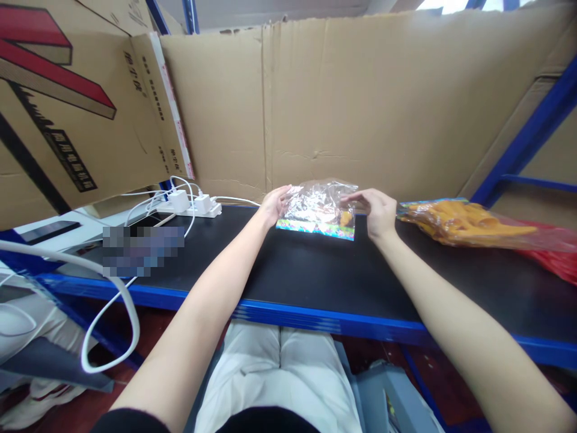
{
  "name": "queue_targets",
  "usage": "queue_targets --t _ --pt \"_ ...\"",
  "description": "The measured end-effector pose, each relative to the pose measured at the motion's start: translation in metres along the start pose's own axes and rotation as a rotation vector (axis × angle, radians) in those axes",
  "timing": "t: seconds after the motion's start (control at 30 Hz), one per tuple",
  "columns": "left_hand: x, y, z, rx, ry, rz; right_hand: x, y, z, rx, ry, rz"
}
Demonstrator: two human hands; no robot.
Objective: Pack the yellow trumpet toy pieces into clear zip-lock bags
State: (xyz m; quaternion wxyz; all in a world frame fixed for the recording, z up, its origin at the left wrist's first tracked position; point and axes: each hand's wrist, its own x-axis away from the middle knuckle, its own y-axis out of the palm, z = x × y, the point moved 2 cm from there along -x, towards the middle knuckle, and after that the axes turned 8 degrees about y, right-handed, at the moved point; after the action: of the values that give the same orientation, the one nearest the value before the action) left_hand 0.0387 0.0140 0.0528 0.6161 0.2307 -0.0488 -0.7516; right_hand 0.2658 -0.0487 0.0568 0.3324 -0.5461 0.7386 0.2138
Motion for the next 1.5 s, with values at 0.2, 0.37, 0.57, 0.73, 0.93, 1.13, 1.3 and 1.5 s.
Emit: queue_targets --t 0.2,0.37,0.57,0.73,0.93,1.13,1.3,1.5 --pt "-0.003 -0.006 -0.007 0.022 -0.047 -0.031 0.004 0.003 0.008 -0.005 0.098 -0.039" --pt "-0.003 -0.004 -0.003 0.031 0.101 -0.022 0.004 0.003 0.001 -0.016 0.055 0.002" --pt "0.004 0.005 0.011 0.064 0.229 -0.086 0.004 0.002 -0.005 -0.028 0.039 0.108" --pt "0.006 0.007 0.014 0.096 0.193 -0.112 0.003 0.003 0.001 0.009 0.059 0.093" --pt "0.001 0.001 -0.003 0.005 -0.032 0.009 0.007 0.01 0.013 0.026 0.244 -0.024" --pt "-0.005 -0.003 -0.01 -0.031 0.023 0.124 0.009 0.013 0.018 0.07 0.34 -0.06" --pt "-0.008 -0.002 -0.012 -0.106 0.105 0.106 0.006 0.012 0.027 0.019 0.377 0.058" --pt "-0.009 -0.005 -0.017 -0.39 0.272 0.244 0.014 0.016 0.025 -0.002 0.702 -0.141"
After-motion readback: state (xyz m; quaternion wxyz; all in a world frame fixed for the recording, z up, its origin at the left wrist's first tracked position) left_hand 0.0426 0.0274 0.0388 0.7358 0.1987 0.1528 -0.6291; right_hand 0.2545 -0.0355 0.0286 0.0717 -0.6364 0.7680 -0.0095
